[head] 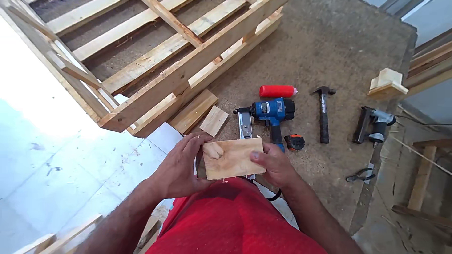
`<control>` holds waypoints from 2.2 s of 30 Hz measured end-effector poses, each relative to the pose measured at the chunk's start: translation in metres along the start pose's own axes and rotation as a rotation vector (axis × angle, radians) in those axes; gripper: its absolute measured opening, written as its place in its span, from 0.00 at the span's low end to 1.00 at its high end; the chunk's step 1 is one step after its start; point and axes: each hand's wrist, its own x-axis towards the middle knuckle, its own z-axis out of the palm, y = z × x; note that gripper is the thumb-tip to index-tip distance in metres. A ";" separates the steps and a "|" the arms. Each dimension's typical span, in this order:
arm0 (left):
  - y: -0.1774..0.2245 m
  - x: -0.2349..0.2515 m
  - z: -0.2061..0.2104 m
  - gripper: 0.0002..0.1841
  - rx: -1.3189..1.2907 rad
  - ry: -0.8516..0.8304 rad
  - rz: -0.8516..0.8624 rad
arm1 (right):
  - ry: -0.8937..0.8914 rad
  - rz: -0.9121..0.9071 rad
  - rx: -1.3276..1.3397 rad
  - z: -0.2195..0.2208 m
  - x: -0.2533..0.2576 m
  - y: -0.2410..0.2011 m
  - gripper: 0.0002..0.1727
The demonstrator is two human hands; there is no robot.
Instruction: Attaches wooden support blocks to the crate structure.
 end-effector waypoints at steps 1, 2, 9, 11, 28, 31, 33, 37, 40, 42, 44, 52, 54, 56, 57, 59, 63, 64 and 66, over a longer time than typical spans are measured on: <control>-0.001 -0.001 0.000 0.51 -0.035 0.023 0.000 | -0.006 -0.004 0.023 0.001 0.000 0.000 0.23; -0.001 -0.003 0.000 0.51 -0.051 0.035 -0.002 | -0.011 -0.010 0.038 0.002 0.000 0.000 0.23; -0.006 -0.009 0.001 0.50 -0.052 0.070 0.010 | -0.031 -0.003 0.026 0.008 -0.001 0.002 0.23; -0.003 -0.012 0.003 0.51 0.033 0.110 0.066 | 0.026 0.069 0.039 0.012 -0.001 -0.004 0.22; -0.021 -0.005 0.012 0.21 -0.080 0.192 0.130 | -0.139 0.562 0.233 -0.013 0.018 0.021 0.52; -0.034 -0.007 0.022 0.26 -0.288 0.195 -0.354 | 0.344 0.341 -0.410 -0.038 0.016 0.010 0.46; -0.050 -0.010 0.041 0.25 -0.571 0.218 -0.614 | 0.772 0.155 -0.814 -0.081 0.033 0.015 0.34; -0.082 -0.020 0.097 0.22 -1.043 0.283 -0.944 | 0.897 0.325 -0.928 -0.171 0.071 0.034 0.41; -0.099 -0.024 0.125 0.20 -1.196 0.275 -1.065 | 0.682 0.393 -0.645 -0.207 0.097 0.052 0.32; -0.108 -0.024 0.138 0.19 -1.230 0.269 -1.124 | 0.607 0.371 -0.425 -0.218 0.111 0.058 0.29; -0.115 -0.022 0.147 0.18 -1.241 0.266 -1.163 | 0.596 0.360 -0.480 -0.214 0.115 0.053 0.27; -0.136 -0.016 0.166 0.23 -1.295 0.206 -1.177 | 0.670 0.496 -1.343 -0.086 0.063 -0.025 0.37; -0.141 -0.018 0.170 0.23 -1.305 0.196 -1.156 | 0.613 0.517 -1.241 -0.074 0.062 -0.020 0.35; -0.144 -0.020 0.172 0.23 -1.291 0.188 -1.130 | 0.528 0.517 -0.859 -0.076 0.066 -0.018 0.28; -0.144 -0.021 0.172 0.23 -1.277 0.190 -1.125 | 0.490 0.491 -0.655 -0.077 0.068 -0.017 0.23; -0.144 -0.020 0.172 0.23 -1.257 0.191 -1.122 | 0.409 0.408 -0.491 -0.072 0.066 -0.014 0.17; -0.141 -0.018 0.167 0.20 -1.194 0.159 -1.124 | 0.310 0.376 -0.658 -0.044 0.036 -0.026 0.14; -0.140 -0.016 0.162 0.20 -1.169 0.139 -1.131 | 0.258 0.371 -0.697 -0.038 0.026 -0.029 0.15; -0.135 -0.016 0.156 0.21 -1.132 0.111 -1.145 | 0.172 0.386 -0.772 -0.031 0.007 -0.029 0.17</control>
